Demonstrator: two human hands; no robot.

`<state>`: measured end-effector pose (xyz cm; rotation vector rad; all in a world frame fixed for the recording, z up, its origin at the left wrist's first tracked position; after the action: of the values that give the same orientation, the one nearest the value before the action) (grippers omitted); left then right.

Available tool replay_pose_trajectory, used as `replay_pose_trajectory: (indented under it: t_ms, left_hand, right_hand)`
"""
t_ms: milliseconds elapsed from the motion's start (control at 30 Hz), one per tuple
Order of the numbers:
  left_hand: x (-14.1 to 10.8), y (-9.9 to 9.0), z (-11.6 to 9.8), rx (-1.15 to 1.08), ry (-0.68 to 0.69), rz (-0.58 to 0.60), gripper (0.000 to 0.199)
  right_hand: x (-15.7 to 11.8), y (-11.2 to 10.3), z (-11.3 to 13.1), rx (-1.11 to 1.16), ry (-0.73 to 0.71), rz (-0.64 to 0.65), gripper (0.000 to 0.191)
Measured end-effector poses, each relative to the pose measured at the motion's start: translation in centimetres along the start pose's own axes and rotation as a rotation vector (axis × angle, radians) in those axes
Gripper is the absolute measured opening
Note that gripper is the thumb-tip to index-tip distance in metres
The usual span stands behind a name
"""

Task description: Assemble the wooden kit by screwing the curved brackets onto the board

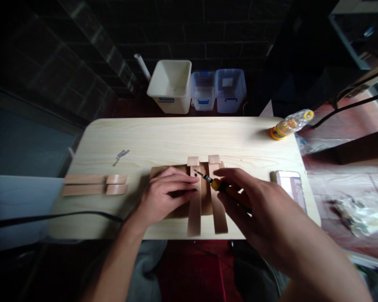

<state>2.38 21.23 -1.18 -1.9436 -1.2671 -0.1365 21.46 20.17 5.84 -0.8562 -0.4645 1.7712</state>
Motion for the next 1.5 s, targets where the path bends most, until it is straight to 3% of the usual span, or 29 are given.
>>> replay_pose_trajectory:
  t_ms: [267, 500, 600, 700, 833, 1500]
  left_hand:
    - [0.2, -0.2, -0.3, -0.011, 0.025, -0.004, 0.009]
    - [0.2, -0.1, -0.3, -0.008, 0.028, 0.002, 0.01]
    - [0.1, -0.1, -0.3, -0.01, 0.023, 0.001, 0.009]
    - [0.1, 0.0, -0.3, -0.009, 0.023, 0.008, 0.008]
    - [0.1, -0.1, -0.3, -0.016, 0.031, 0.0, 0.009]
    - [0.1, -0.4, -0.5, -0.016, 0.046, -0.015, 0.01]
  right_hand:
    - [-0.2, -1.6, 0.1, 0.058, -0.05, -0.132, 0.023]
    - [-0.1, 0.0, 0.1, 0.027, -0.027, -0.045, 0.028]
    - [0.0, 0.0, -0.2, -0.009, -0.003, -0.096, 0.019]
    - [-0.1, -0.5, 0.6, -0.03, -0.083, -0.142, 0.014]
    - [-0.3, -0.7, 1.8, -0.03, -0.169, -0.137, 0.018]
    - [-0.7, 0.8, 3.0, -0.065, -0.151, -0.175, 0.028]
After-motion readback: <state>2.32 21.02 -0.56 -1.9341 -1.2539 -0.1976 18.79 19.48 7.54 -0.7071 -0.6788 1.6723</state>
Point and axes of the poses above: each hand's wrist, its own x-axis towards the middle knuckle, its own y-axis out of the palm, z = x × y, the point moved 8 cm from there along x, towards the middle knuckle, and after that the axes turned 14 degrees about y, right-handed, at the moved point
